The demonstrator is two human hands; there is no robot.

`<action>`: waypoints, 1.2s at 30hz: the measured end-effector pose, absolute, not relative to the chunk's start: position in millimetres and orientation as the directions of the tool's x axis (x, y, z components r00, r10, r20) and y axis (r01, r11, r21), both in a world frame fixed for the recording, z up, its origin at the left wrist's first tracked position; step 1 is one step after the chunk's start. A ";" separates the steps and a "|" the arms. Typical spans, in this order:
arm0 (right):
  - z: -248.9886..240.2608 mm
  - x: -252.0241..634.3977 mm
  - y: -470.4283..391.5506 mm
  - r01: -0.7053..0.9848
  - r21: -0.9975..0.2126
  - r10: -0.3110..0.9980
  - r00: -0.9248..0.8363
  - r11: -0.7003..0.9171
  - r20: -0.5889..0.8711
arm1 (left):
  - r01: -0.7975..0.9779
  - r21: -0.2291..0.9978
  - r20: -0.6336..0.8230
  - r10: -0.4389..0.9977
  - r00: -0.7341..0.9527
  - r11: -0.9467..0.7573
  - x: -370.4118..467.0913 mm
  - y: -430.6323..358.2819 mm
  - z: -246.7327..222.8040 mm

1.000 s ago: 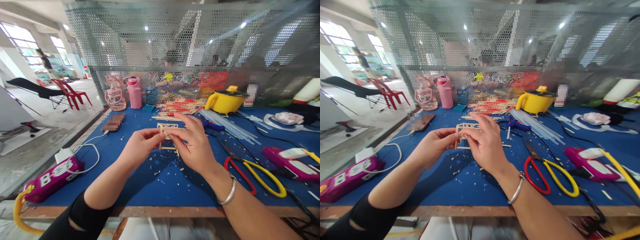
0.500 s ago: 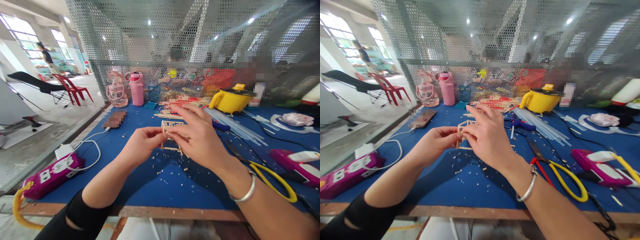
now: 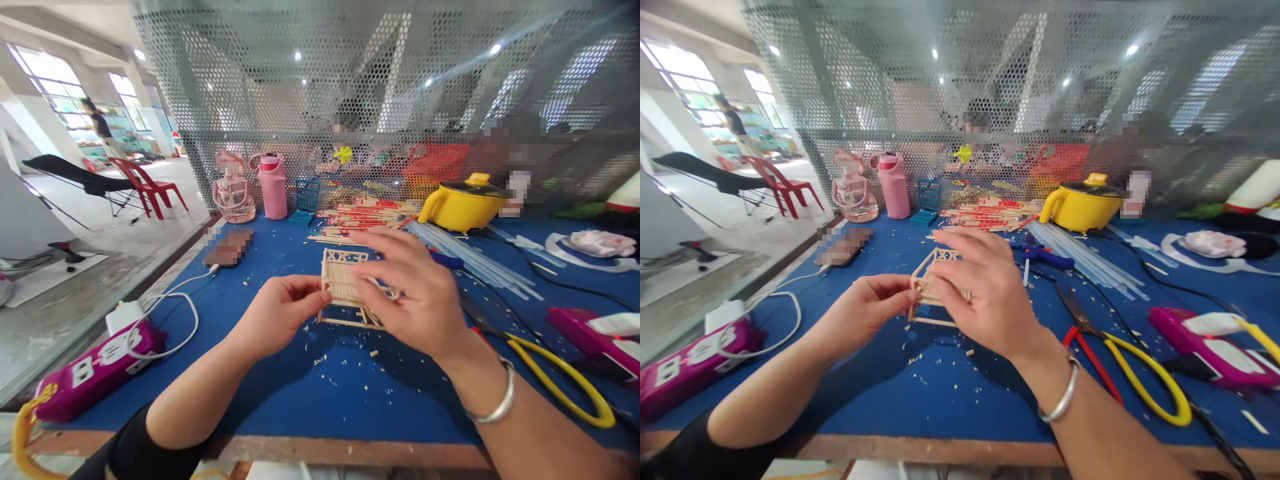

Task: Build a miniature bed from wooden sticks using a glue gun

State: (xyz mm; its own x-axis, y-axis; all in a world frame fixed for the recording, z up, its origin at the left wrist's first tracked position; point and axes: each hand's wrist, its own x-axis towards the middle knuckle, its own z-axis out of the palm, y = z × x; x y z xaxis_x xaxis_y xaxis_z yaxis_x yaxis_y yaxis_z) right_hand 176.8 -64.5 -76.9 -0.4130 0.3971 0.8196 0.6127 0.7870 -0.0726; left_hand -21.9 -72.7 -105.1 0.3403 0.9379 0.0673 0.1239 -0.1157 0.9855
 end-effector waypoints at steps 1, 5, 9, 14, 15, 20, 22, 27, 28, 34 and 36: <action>-77.2 181.2 -63.5 0.604 -0.151 0.410 -0.316 0.783 0.856 | 0.123 0.987 0.058 0.942 0.329 -0.104 -24.4 -70.9 -107.5; -85.0 192.0 -54.6 0.595 -0.379 0.470 0.001 0.709 0.882 | 0.085 0.990 0.086 0.959 0.271 -0.113 -30.9 -53.0 -111.4; -99.1 184.4 -46.7 0.633 -0.389 0.521 -0.026 0.669 0.853 | 0.008 0.989 0.140 0.966 0.215 -0.145 -27.7 -29.6 -107.0; -109.1 169.2 -46.7 0.671 -0.301 0.493 -0.110 0.677 0.863 | -0.090 0.994 0.081 0.983 0.164 -0.067 -19.0 -20.9 -108.6; -110.2 166.4 -47.9 0.688 -0.283 0.492 -0.124 0.668 0.862 | -0.103 0.993 0.071 0.984 0.165 -0.055 -17.5 -22.6 -110.0; -113.6 151.8 -56.3 0.721 -0.253 0.540 -0.196 0.645 0.819 | -0.105 0.992 0.085 0.982 0.169 -0.068 -13.4 -36.4 -113.1; -111.2 151.3 -58.0 0.730 -0.237 0.528 -0.196 0.641 0.827 | -0.101 0.992 0.092 0.981 0.170 -0.076 -14.3 -40.2 -112.3; -92.4 190.3 -47.1 0.748 -0.344 0.485 0.035 0.567 0.874 | -0.097 0.990 0.119 0.982 0.147 -0.106 -23.5 -40.5 -111.1; -88.9 202.7 -43.2 0.759 -0.421 0.565 0.086 0.497 0.821 | -0.090 0.989 0.133 0.982 0.131 -0.122 -25.8 -39.4 -111.7; -91.4 232.3 -32.1 0.844 -0.421 0.914 -0.398 0.333 -0.074 | -0.081 0.987 0.144 0.988 0.061 -0.139 -33.4 -33.1 -118.3; -96.1 222.6 -34.2 0.822 -0.419 0.866 -0.479 0.385 -0.144 | -0.061 0.989 0.136 0.989 0.057 -0.132 -32.9 -33.8 -118.9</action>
State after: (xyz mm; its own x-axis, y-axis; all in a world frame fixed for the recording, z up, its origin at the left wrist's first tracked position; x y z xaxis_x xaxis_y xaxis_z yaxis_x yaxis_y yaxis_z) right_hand 222.6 -34.2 -96.1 -0.4795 0.8657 -0.1439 0.8219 0.3855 -0.4195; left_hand -32.9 -33.8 -118.9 0.0574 0.9891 0.1357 -0.0610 -0.1321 0.9894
